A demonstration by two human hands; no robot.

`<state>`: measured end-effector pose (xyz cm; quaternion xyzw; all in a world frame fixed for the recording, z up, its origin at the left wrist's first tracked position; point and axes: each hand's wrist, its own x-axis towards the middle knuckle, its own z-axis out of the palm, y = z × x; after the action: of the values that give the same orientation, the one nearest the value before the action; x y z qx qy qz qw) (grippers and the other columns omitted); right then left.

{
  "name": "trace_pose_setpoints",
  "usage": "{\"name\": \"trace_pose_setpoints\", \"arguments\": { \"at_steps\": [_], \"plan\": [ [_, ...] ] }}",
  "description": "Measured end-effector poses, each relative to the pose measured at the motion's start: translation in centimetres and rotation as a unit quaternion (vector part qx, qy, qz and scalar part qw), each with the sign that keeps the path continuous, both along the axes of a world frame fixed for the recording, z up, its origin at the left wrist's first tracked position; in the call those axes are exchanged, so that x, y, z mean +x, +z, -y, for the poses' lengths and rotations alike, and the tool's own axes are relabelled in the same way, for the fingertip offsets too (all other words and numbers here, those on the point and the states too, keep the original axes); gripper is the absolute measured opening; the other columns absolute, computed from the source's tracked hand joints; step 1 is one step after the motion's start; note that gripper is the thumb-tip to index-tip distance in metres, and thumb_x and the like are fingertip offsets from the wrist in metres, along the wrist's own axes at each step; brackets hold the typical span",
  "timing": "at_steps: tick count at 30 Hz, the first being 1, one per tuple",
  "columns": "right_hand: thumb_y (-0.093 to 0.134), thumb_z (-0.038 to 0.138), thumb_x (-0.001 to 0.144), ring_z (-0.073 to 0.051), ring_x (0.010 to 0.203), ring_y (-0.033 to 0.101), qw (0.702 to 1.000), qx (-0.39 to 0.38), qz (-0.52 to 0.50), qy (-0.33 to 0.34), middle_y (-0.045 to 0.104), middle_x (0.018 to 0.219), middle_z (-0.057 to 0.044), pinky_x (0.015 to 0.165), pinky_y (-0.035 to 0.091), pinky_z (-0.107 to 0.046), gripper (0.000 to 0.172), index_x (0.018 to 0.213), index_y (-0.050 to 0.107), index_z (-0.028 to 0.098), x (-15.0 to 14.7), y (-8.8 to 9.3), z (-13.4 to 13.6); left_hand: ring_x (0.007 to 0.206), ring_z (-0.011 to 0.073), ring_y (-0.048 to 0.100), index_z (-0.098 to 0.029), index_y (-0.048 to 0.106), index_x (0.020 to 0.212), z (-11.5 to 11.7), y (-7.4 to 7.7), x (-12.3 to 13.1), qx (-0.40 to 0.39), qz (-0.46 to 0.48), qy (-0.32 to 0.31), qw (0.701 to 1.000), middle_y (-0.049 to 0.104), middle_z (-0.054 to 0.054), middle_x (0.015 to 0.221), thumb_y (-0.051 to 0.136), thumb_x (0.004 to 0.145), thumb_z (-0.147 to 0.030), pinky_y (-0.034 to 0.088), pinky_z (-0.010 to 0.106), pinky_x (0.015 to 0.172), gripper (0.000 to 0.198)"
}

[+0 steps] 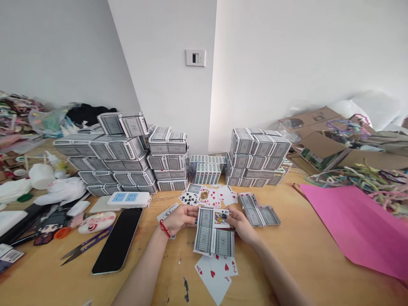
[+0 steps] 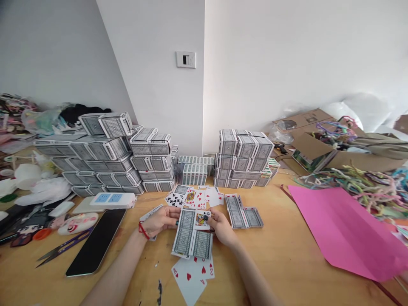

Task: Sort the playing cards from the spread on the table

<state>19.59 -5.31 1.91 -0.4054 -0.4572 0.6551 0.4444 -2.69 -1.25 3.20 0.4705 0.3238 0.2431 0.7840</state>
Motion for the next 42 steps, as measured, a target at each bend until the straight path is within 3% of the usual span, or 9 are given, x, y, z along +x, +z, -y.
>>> {"name": "trace_pose_setpoints", "arguments": {
  "at_steps": [12,17,22,32,42],
  "plan": [
    [0.054,0.048,0.071,-0.018,0.070,0.054,0.997,0.048,0.058,0.016,0.060,0.072,-0.001,0.067,0.040,-0.030,0.030,0.073,0.052,0.018,-0.6,0.3,0.3,0.081,0.0215,0.061,-0.015,0.062,0.101,0.1,-0.2,0.4,-0.003,-0.006,0.004,1.000,0.067,0.010,0.091,0.062,0.054,-0.005,0.046,0.029,0.069,0.048],
    [0.052,0.047,0.073,-0.016,0.066,0.051,0.994,0.068,0.078,0.025,0.057,0.070,0.000,0.065,0.039,-0.029,0.028,0.074,0.053,0.018,-0.5,-0.5,0.2,0.081,0.0214,0.061,-0.014,0.062,0.101,0.2,-0.2,0.6,0.003,-0.011,-0.001,1.000,0.067,0.010,0.091,0.062,0.054,-0.006,0.047,0.029,0.068,0.047],
    [0.051,0.048,0.073,-0.014,0.059,0.046,0.992,0.059,0.105,0.025,0.053,0.064,0.001,0.057,0.037,-0.027,0.030,0.073,0.053,0.018,-0.6,-1.2,0.1,0.080,0.0204,0.062,-0.012,0.061,0.101,0.2,0.0,0.8,0.011,-0.035,0.012,0.999,0.066,0.011,0.090,0.063,0.059,-0.013,0.047,0.028,0.067,0.042],
    [0.052,0.051,0.070,-0.015,0.062,0.050,0.991,0.040,0.123,0.033,0.053,0.064,0.001,0.060,0.039,-0.027,0.034,0.068,0.051,0.017,-0.5,-1.1,0.0,0.067,0.0164,0.063,-0.012,0.061,0.097,0.1,-0.7,1.1,0.015,-0.075,0.032,0.997,0.068,0.008,0.080,0.059,0.066,-0.023,0.048,0.026,0.062,0.033],
    [0.050,0.050,0.073,-0.018,0.070,0.052,0.985,0.058,0.156,0.051,0.057,0.071,-0.002,0.064,0.040,-0.029,0.034,0.076,0.054,0.016,-0.5,-1.2,-0.1,0.063,0.0147,0.062,-0.013,0.059,0.099,0.2,-0.8,1.1,0.021,-0.071,0.028,0.997,0.068,0.007,0.080,0.053,0.072,-0.025,0.048,0.024,0.058,0.030]
  ]
}}
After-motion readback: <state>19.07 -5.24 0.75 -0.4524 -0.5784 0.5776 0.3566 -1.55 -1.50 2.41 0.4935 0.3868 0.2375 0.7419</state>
